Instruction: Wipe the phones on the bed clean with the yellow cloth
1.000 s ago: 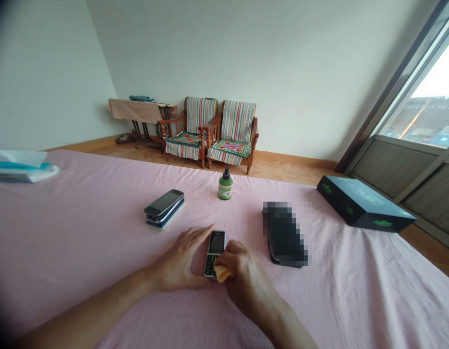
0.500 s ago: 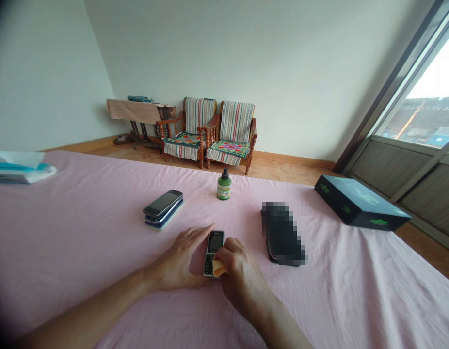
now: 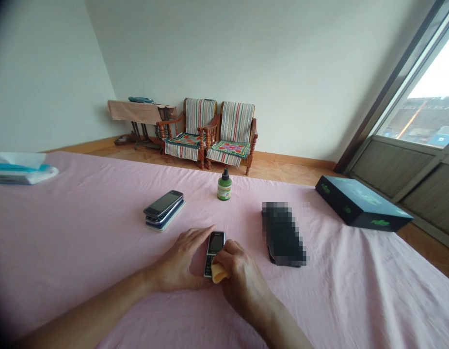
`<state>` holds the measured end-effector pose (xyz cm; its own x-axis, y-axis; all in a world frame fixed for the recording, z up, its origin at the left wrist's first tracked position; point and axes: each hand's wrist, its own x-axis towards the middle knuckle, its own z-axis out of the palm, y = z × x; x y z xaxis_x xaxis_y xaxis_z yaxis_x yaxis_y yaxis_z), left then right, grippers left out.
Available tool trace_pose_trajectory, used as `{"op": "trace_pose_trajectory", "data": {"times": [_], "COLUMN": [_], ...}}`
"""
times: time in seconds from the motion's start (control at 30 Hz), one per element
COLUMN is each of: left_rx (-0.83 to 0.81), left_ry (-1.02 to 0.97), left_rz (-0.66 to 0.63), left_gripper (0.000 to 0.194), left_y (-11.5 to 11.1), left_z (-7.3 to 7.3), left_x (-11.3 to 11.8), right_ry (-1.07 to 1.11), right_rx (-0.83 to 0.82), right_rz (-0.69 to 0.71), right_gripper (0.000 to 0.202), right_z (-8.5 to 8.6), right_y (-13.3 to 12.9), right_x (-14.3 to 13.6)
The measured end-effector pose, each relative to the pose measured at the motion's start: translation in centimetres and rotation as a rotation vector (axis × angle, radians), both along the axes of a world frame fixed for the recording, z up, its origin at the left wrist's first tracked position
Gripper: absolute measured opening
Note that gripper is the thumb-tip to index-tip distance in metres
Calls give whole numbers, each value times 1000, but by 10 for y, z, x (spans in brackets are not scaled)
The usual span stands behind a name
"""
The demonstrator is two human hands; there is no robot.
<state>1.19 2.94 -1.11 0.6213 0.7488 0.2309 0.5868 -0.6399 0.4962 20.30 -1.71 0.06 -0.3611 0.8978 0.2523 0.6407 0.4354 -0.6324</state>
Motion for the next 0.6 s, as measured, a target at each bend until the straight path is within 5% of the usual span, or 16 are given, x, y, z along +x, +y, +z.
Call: {"op": "trace_pose_trajectory", "data": {"times": [0.6], "left_rx": [10], "left_ry": [-3], "left_rz": [-10], "left_gripper": [106], "left_y": [1], "left_z": [-2], "left_x": [0], "right_ry": [-12], "right_rx": [21], "right_rz": [-35], "right_gripper": [34], "right_z": [-3], "right_y": [2], "right_x": [-3]}}
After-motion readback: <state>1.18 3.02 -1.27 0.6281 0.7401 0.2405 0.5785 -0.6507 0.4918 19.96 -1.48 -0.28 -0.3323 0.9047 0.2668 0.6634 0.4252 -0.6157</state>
